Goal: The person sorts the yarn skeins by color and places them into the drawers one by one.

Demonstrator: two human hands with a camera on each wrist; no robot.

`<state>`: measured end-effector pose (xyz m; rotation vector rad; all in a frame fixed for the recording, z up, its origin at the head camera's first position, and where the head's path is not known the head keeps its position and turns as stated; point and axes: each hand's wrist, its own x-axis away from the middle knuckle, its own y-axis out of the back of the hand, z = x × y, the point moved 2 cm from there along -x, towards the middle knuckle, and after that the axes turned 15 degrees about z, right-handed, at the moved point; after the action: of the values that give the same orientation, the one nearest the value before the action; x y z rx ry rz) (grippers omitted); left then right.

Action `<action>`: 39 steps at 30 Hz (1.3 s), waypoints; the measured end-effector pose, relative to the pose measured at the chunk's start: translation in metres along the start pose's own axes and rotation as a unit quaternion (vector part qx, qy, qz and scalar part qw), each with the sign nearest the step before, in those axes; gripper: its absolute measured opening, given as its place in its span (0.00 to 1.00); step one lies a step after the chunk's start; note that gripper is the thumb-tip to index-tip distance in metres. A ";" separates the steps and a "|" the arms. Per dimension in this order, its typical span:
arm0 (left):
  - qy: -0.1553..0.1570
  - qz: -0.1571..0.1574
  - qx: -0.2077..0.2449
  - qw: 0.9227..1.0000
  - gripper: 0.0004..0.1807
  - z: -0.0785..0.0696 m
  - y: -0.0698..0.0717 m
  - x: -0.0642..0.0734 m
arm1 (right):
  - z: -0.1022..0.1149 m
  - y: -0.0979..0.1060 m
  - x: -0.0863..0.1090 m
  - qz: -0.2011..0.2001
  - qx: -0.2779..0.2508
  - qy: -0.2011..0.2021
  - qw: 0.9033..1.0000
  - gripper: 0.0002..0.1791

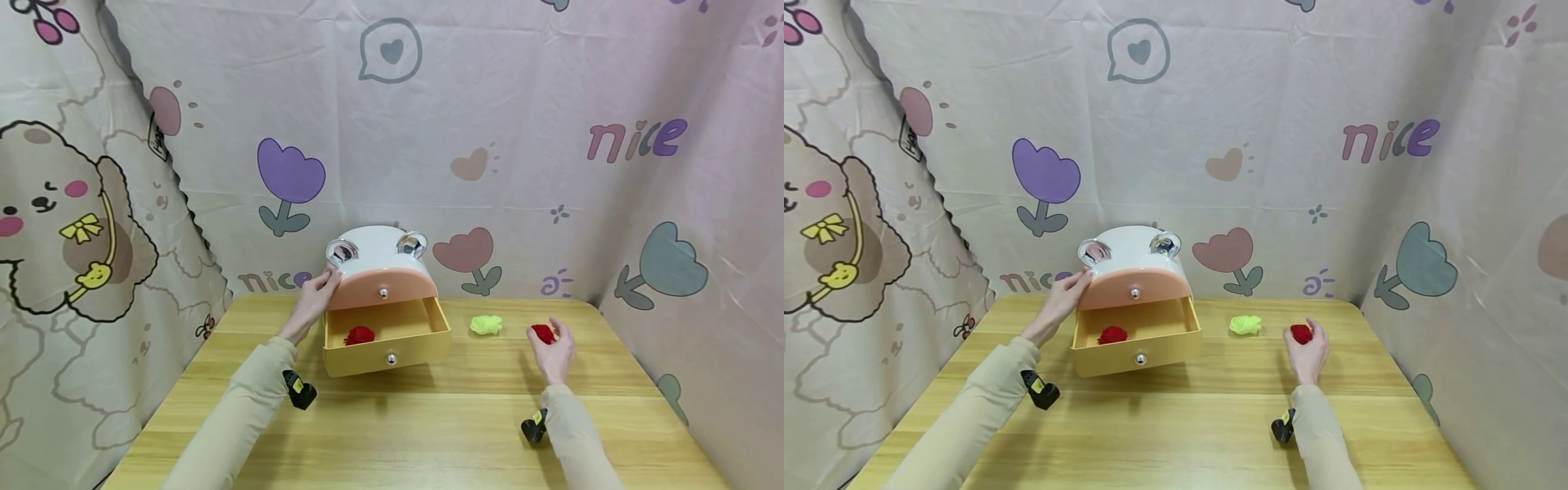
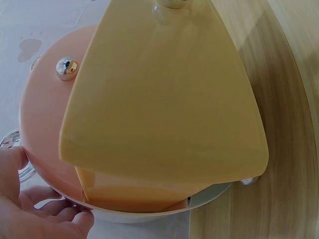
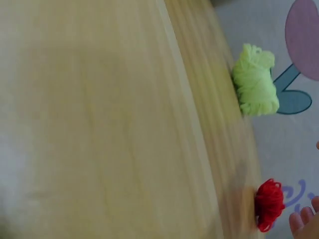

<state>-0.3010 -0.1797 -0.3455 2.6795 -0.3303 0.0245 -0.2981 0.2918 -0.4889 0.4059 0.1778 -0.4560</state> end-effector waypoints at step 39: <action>0.001 -0.008 -0.009 1.000 0.37 -0.001 0.000 0.000 | -0.022 0.004 -0.016 0.062 0.095 -0.101 0.988 0.32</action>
<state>-0.3008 -0.1794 -0.3443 2.6637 -0.3082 0.0181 -0.3126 0.3101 -0.5030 0.5513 -0.0880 -0.3894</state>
